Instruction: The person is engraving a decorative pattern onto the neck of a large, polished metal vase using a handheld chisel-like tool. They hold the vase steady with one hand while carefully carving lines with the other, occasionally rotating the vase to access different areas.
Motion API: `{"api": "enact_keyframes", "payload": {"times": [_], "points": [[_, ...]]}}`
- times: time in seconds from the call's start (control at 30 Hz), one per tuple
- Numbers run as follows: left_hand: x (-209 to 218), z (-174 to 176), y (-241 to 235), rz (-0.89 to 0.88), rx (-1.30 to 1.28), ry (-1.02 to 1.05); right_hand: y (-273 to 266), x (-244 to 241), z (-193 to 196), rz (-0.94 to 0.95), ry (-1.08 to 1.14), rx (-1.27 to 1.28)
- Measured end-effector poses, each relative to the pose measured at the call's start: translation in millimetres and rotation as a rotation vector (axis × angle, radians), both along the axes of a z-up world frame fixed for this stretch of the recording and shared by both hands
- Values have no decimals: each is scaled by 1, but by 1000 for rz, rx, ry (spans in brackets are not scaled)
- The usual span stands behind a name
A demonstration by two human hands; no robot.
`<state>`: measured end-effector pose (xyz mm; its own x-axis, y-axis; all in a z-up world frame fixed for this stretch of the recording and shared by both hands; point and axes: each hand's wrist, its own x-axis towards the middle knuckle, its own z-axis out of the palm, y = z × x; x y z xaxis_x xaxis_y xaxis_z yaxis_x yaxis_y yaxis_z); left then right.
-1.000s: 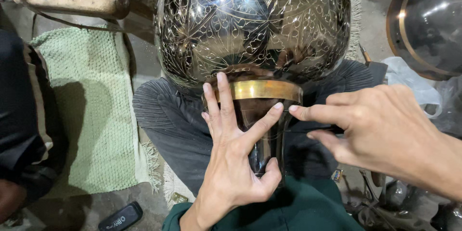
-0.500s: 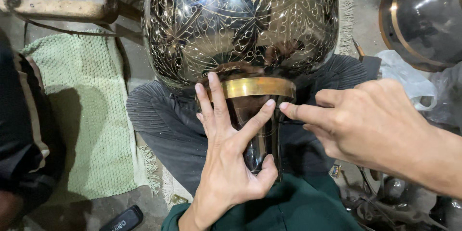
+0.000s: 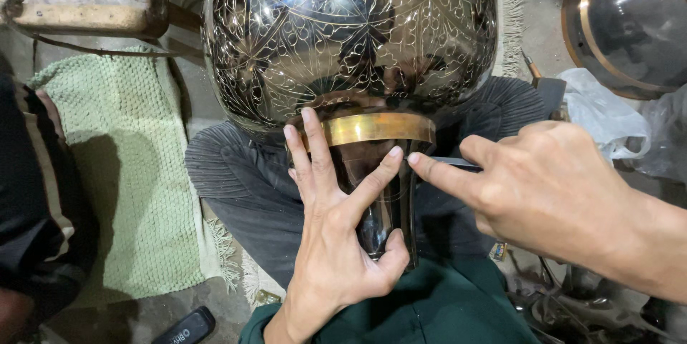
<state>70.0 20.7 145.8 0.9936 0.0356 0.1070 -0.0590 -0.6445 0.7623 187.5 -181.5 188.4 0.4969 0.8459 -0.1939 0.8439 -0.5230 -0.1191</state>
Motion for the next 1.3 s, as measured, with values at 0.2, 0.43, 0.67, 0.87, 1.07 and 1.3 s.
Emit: {"api": "enact_keyframes", "payload": {"times": [0.2, 0.43, 0.67, 0.87, 1.07, 1.3], "points": [[0, 0, 0, 1, 5, -12, -2, -3, -1, 62, -79, -76], [1, 0, -1, 2, 1, -1, -1, -5, 0, 92, -113, -60], [1, 0, -2, 7, 17, -5, 4, -1, 8, 66, -79, -110], [-2, 3, 13, 37, 61, -85, -25, 17, 1, -248, 318, 313], [47, -23, 91, 364, -98, -232, -70, 72, -104, -696, 887, 1458], [142, -41, 140, 271, -623, -105, -32, 151, -255, -1195, 1029, 1755]]}}
